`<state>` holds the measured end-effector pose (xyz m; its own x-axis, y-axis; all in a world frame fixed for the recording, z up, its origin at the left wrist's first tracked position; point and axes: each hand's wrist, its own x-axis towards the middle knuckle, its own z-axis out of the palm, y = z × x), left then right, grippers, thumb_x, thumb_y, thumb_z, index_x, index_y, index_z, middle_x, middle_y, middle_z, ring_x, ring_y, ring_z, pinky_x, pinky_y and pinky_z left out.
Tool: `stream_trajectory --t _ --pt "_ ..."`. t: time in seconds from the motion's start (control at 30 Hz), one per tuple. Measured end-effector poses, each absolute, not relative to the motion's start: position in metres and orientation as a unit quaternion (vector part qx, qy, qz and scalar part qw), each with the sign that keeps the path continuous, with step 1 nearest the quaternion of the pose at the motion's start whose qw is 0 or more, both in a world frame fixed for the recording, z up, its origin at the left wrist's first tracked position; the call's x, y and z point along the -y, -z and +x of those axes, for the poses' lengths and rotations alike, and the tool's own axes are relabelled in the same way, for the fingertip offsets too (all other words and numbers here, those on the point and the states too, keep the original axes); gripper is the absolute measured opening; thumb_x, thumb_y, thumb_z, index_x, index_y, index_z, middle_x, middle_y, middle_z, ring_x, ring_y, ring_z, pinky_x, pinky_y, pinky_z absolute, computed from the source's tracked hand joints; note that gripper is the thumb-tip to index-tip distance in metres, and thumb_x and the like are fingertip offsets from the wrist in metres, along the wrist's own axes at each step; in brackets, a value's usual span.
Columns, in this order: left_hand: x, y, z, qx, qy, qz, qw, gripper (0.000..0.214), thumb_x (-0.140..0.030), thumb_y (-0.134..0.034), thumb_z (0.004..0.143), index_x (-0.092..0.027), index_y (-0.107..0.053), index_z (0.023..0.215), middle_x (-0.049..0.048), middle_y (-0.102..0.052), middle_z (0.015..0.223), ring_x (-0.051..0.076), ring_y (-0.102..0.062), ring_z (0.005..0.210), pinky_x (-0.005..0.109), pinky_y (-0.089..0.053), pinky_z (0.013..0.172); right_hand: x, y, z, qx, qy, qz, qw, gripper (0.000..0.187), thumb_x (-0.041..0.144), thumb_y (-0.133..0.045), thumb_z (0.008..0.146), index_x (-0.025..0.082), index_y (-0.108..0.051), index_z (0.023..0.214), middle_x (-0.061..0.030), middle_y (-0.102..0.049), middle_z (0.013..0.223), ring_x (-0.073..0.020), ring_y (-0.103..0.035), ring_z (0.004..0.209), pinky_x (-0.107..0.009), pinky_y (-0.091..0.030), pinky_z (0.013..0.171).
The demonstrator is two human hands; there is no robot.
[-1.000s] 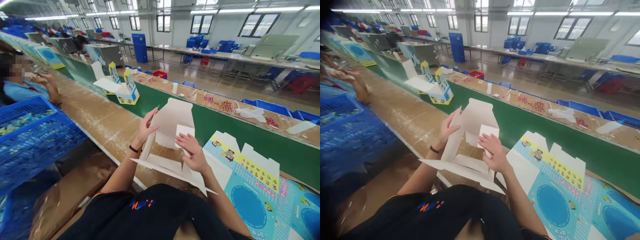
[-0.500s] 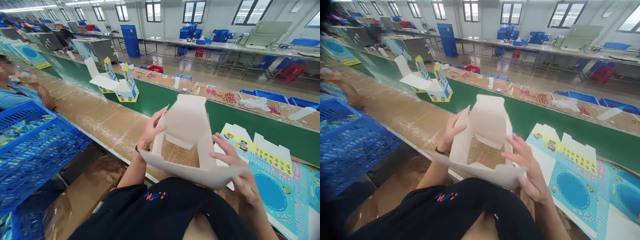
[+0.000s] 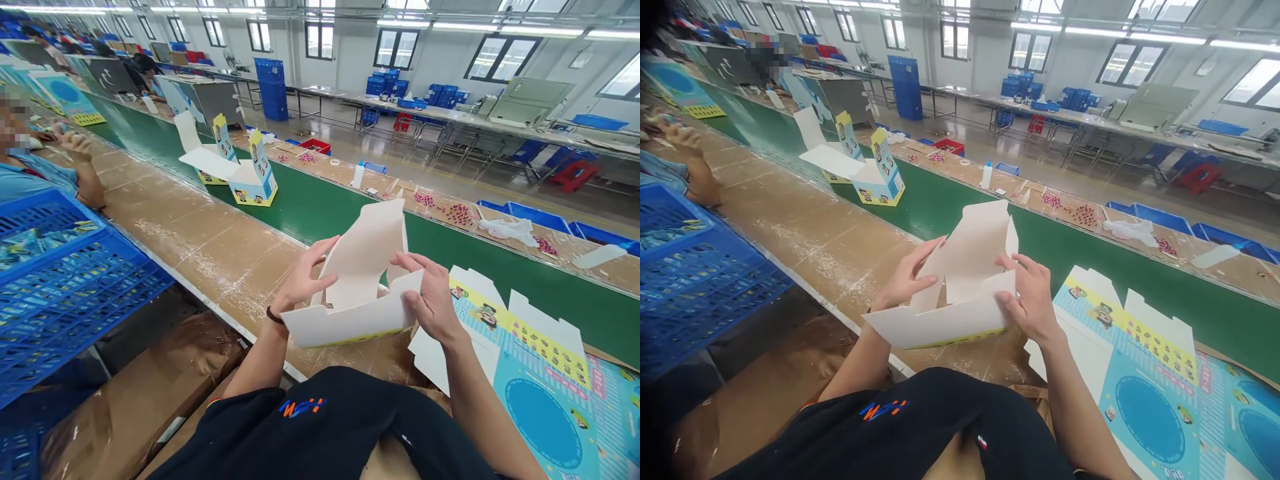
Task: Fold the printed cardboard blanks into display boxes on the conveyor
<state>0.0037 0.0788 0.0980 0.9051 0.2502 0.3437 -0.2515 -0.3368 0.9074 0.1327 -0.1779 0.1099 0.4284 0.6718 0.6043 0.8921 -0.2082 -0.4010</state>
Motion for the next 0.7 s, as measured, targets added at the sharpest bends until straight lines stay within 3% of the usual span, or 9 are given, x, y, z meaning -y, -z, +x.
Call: stream_trajectory --t 0.07,0.13,0.2,0.3,0.37,0.47,0.53,0.63,0.7 --pt "-0.082 -0.096 0.009 -0.011 -0.217 0.819 0.531 0.073 -0.04 -0.066 0.079 -0.024 -0.053 0.15 0.0112 -0.054 0.153 0.034 -0.049 0.141 0.048 -0.047 0.113 0.177 -0.103 0.142 0.456 0.132 -0.777 0.413 0.08 0.079 -0.016 0.102 0.026 -0.062 0.14 -0.0085 -0.071 0.124 -0.0339 -0.058 0.125 -0.053 -0.04 0.105" --pt "-0.085 -0.097 0.016 -0.014 -0.199 0.861 0.468 0.074 -0.03 -0.061 0.078 -0.023 -0.052 0.15 0.0106 -0.055 0.15 0.032 -0.051 0.139 0.048 -0.047 0.115 0.176 -0.094 0.154 0.362 0.088 -0.773 0.514 0.083 0.077 -0.009 0.102 0.023 -0.065 0.132 -0.0102 -0.072 0.118 -0.0307 -0.062 0.115 -0.048 -0.046 0.097" --pt "-0.083 -0.1 0.021 -0.016 -0.16 0.908 0.387 0.077 -0.027 -0.06 0.075 -0.023 -0.051 0.151 0.0112 -0.053 0.151 0.032 -0.052 0.139 0.048 -0.045 0.117 0.174 -0.085 0.167 0.264 0.052 -0.752 0.601 0.07 0.077 -0.027 0.1 0.021 -0.065 0.116 -0.0092 -0.073 0.098 -0.0271 -0.066 0.098 -0.042 -0.05 0.085" --pt "-0.07 -0.101 0.03 -0.043 -0.093 0.961 0.257 0.081 -0.032 -0.066 0.076 -0.024 -0.047 0.154 0.015 -0.041 0.161 0.037 -0.047 0.144 0.053 -0.041 0.12 0.167 -0.072 0.182 0.188 0.077 -0.755 0.624 0.052 0.064 -0.074 0.078 0.023 -0.053 0.101 0.0026 -0.06 0.071 -0.0199 -0.059 0.071 -0.034 -0.048 0.072" --pt "-0.057 -0.095 0.036 -0.078 -0.072 0.976 0.19 0.082 -0.039 -0.069 0.079 -0.024 -0.044 0.155 0.0187 -0.03 0.168 0.044 -0.038 0.15 0.063 -0.034 0.121 0.162 -0.065 0.188 0.182 0.114 -0.759 0.614 0.054 0.05 -0.079 0.069 0.024 -0.047 0.104 0.0064 -0.055 0.071 -0.0169 -0.056 0.066 -0.032 -0.048 0.069" --pt "-0.046 -0.079 0.049 -0.119 -0.069 0.976 0.166 0.085 -0.044 -0.071 0.079 -0.019 -0.041 0.154 0.0247 -0.01 0.173 0.052 -0.02 0.156 0.074 -0.026 0.119 0.159 -0.057 0.191 0.174 0.142 -0.743 0.631 0.063 0.041 -0.073 0.066 0.025 -0.043 0.119 0.0023 -0.056 0.09 -0.0163 -0.059 0.07 -0.03 -0.05 0.064" --pt "-0.048 -0.064 0.057 -0.142 -0.075 0.966 0.2 0.086 -0.042 -0.073 0.078 -0.016 -0.04 0.154 0.0261 -0.002 0.174 0.053 -0.015 0.157 0.074 -0.027 0.119 0.161 -0.051 0.192 0.177 0.142 -0.741 0.632 0.069 0.037 -0.069 0.063 0.025 -0.045 0.126 -0.0057 -0.056 0.113 -0.0191 -0.063 0.08 -0.032 -0.053 0.063" --pt "-0.064 -0.044 0.062 -0.142 -0.118 0.944 0.272 0.085 -0.037 -0.074 0.076 -0.017 -0.043 0.152 0.0227 -0.003 0.174 0.048 -0.012 0.16 0.067 -0.025 0.125 0.167 -0.041 0.191 0.246 0.079 -0.743 0.617 0.057 0.033 -0.06 0.067 0.024 -0.058 0.124 -0.0109 -0.059 0.132 -0.0275 -0.066 0.107 -0.043 -0.058 0.086" --pt "-0.077 -0.031 0.061 -0.109 -0.162 0.93 0.311 0.084 -0.035 -0.074 0.074 -0.019 -0.044 0.152 0.0185 -0.005 0.175 0.043 -0.011 0.161 0.062 -0.023 0.128 0.172 -0.035 0.187 0.313 0.017 -0.73 0.607 0.051 0.029 -0.054 0.072 0.023 -0.064 0.122 -0.0089 -0.065 0.132 -0.0288 -0.063 0.121 -0.048 -0.052 0.105"
